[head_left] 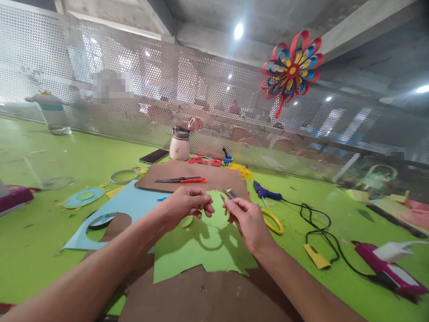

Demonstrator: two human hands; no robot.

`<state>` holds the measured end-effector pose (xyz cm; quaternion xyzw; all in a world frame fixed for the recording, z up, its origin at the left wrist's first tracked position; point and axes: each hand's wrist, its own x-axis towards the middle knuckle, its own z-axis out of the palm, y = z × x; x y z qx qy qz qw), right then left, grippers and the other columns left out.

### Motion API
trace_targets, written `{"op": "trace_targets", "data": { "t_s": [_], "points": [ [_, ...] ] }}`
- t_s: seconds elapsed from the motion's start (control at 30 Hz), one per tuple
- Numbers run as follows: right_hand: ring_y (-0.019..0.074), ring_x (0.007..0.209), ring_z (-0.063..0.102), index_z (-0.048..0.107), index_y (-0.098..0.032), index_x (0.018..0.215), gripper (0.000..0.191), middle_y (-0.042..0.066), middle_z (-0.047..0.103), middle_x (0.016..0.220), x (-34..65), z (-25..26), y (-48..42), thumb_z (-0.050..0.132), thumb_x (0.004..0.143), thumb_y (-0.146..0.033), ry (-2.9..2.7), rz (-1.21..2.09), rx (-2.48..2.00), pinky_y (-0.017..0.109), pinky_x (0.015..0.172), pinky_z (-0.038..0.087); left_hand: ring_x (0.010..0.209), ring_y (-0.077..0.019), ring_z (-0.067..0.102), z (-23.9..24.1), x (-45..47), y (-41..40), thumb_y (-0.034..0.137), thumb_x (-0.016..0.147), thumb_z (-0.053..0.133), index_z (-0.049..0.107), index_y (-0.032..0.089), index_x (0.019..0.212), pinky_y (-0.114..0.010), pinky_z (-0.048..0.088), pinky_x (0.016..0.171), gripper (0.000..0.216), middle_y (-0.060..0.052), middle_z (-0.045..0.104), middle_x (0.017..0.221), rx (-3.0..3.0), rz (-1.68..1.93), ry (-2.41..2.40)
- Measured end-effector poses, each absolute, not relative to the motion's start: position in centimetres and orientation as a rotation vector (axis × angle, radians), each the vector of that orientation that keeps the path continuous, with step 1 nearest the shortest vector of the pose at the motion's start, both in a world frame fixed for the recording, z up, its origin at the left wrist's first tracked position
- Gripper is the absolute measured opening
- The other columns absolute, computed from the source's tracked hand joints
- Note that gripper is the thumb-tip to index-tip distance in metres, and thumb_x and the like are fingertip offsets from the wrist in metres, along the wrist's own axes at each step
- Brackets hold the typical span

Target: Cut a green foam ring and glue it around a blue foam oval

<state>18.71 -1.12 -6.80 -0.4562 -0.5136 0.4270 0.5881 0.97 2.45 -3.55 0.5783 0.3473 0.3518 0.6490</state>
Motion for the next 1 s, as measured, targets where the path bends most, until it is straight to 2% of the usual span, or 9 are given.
{"op": "trace_targets", "data": {
  "t_s": [0.1, 0.2, 0.33, 0.4, 0.57, 0.7, 0.87, 1.0],
  "points": [
    [0.0103, 0.051, 0.048, 0.063, -0.016, 0.067, 0.03, -0.003, 0.055, 0.056, 19.0, -7.3, -0.8, 0.06, 0.081, -0.042, -1.198, 1.006, -1.063, 0.024, 0.051, 0.038, 0.049, -0.0074, 0.052, -3.2, 0.7, 2.6, 0.028, 0.072, 0.068, 0.064, 0.012, 0.066, -0.019, 0.039, 0.048, 0.017, -0.004, 0.066, 0.06, 1.288, 0.887, 0.79],
    [0.0118, 0.054, 0.053, 0.065, -0.015, 0.074, 0.033, 0.0, 0.059, 0.062, 19.4, -7.9, -0.3, 0.056, 0.083, -0.046, -1.229, 1.016, -1.085, 0.025, 0.053, 0.042, 0.044, -0.0044, 0.046, -2.2, -0.2, 2.9, 0.025, 0.074, 0.067, 0.065, 0.012, 0.07, -0.016, 0.034, 0.043, 0.014, 0.0, 0.061, 0.055, 1.251, 0.986, 0.794],
    [0.0108, 0.054, 0.054, 0.065, -0.014, 0.077, 0.027, -0.002, 0.059, 0.062, 20.1, -8.6, 0.3, 0.059, 0.083, -0.04, -1.355, 0.978, -1.151, 0.025, 0.054, 0.043, 0.049, -0.0062, 0.05, -0.5, -2.0, 3.9, 0.021, 0.078, 0.06, 0.065, 0.012, 0.074, -0.016, 0.042, 0.049, 0.011, 0.001, 0.056, 0.053, 1.142, 1.295, 0.708],
    [0.0106, 0.054, 0.055, 0.063, -0.014, 0.079, 0.022, -0.004, 0.059, 0.063, 20.4, -8.8, 0.5, 0.059, 0.085, -0.034, -1.437, 0.94, -1.196, 0.026, 0.056, 0.045, 0.045, -0.0054, 0.048, 0.1, -3.0, 4.6, 0.014, 0.079, 0.057, 0.064, 0.01, 0.071, -0.014, 0.041, 0.045, 0.012, 0.002, 0.052, 0.049, 0.965, 1.545, 0.633],
    [0.0121, 0.056, 0.057, 0.063, -0.014, 0.079, 0.019, -0.004, 0.06, 0.065, 20.2, -8.7, 0.1, 0.057, 0.087, -0.03, -1.659, 0.841, -1.285, 0.028, 0.058, 0.046, 0.034, -0.0024, 0.038, 0.4, -5.5, 6.1, 0.01, 0.081, 0.051, 0.058, 0.012, 0.062, -0.011, 0.036, 0.037, 0.02, 0.007, 0.04, 0.04, 0.747, 1.764, 0.681],
    [0.0156, 0.059, 0.055, 0.067, -0.017, 0.071, 0.02, -0.003, 0.058, 0.058, 19.7, -8.7, -0.3, 0.057, 0.082, -0.031, -1.797, 0.765, -1.283, 0.027, 0.056, 0.041, 0.037, -0.0041, 0.047, 0.3, -6.8, 6.5, 0.009, 0.08, 0.049, 0.057, 0.012, 0.063, -0.011, 0.037, 0.036, 0.019, 0.003, 0.048, 0.043, 0.654, 1.854, 0.762],
    [0.018, 0.061, 0.057, 0.067, -0.017, 0.071, 0.024, 0.0, 0.062, 0.062, 19.6, -9.2, -0.2, 0.053, 0.081, -0.032, -1.86, 0.701, -1.281, 0.028, 0.056, 0.042, 0.041, -0.0057, 0.053, 1.7, -7.4, 5.9, 0.006, 0.08, 0.049, 0.057, 0.01, 0.061, -0.014, 0.043, 0.041, 0.02, 0.0, 0.054, 0.049, 0.661, 1.801, 0.823],
    [0.0186, 0.058, 0.056, 0.067, -0.017, 0.07, 0.024, 0.001, 0.062, 0.059, 19.3, -9.5, -0.4, 0.052, 0.081, -0.032, -1.896, 0.648, -1.301, 0.028, 0.055, 0.04, 0.048, -0.0084, 0.059, 3.9, -9.7, 4.2, 0.01, 0.082, 0.05, 0.058, 0.01, 0.065, -0.013, 0.037, 0.036, 0.019, -0.001, 0.057, 0.049, 0.723, 1.881, 0.879]
  ]
}}
